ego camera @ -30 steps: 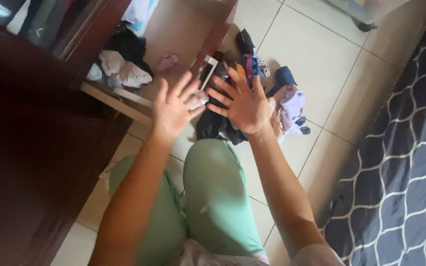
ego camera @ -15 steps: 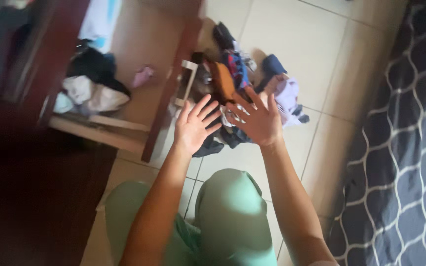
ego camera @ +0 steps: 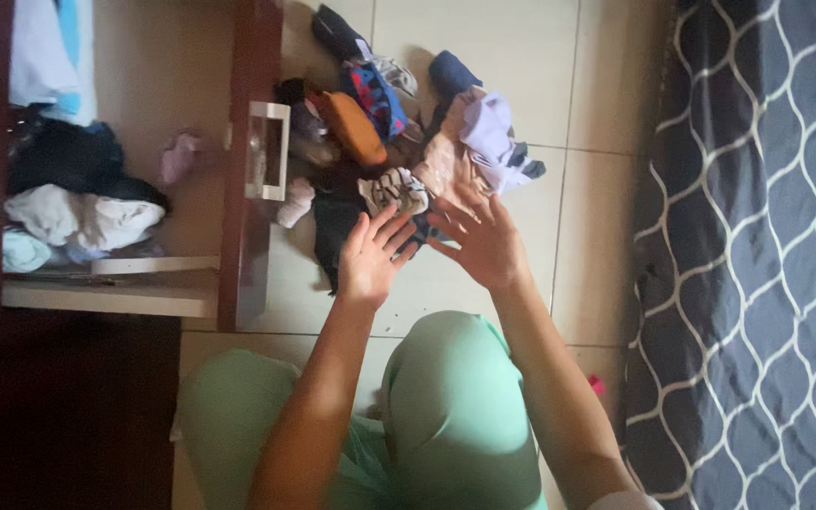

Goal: The person sits on the floor and folds various small clothing items, including socks, underwear, and shirts, placing them into an open wooden drawer. The person handles each item individually, folding it neatly before stacking it inside the drawer.

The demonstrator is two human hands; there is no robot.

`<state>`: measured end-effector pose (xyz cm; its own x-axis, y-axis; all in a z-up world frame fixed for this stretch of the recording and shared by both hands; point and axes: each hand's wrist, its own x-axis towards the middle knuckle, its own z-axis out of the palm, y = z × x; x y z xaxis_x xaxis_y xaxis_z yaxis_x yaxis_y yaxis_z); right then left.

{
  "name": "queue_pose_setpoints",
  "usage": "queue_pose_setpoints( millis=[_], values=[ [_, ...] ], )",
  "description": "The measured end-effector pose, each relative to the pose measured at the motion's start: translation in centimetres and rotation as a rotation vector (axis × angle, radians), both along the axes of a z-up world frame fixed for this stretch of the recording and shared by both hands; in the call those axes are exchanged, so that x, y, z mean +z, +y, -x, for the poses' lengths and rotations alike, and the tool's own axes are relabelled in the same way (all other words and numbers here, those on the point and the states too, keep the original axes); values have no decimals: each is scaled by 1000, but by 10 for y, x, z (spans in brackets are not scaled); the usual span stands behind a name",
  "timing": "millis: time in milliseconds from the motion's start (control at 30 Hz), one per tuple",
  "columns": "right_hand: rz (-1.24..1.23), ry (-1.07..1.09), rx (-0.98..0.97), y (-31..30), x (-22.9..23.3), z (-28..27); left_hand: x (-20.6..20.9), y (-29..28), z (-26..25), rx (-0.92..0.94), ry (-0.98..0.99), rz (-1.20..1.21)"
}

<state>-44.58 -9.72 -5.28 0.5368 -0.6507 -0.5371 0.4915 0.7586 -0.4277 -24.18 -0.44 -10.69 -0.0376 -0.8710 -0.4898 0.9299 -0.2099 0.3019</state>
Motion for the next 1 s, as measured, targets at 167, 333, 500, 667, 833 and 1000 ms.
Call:
queue_pose_setpoints(
  millis=[167, 333, 500, 667, 833, 1000],
  values=[
    [-34, 9, -20, 16, -6, 12, -30, 23, 6, 36, 50, -127],
    [49, 55, -5, 15, -10, 8, -70, 42, -13, 179, 82, -267],
    [170, 36, 67, 12, -8, -7, -98, 55, -47, 364, 149, -375],
    [291, 85, 173, 10, -6, -23, -125, 67, -67, 431, 69, -435],
    [477, 237, 183, 10, -12, -35, -147, 61, -59, 207, -551, -512],
    [595, 324, 342, -3, -25, -44, -107, 47, -36, -163, -1857, -346]
  ],
)
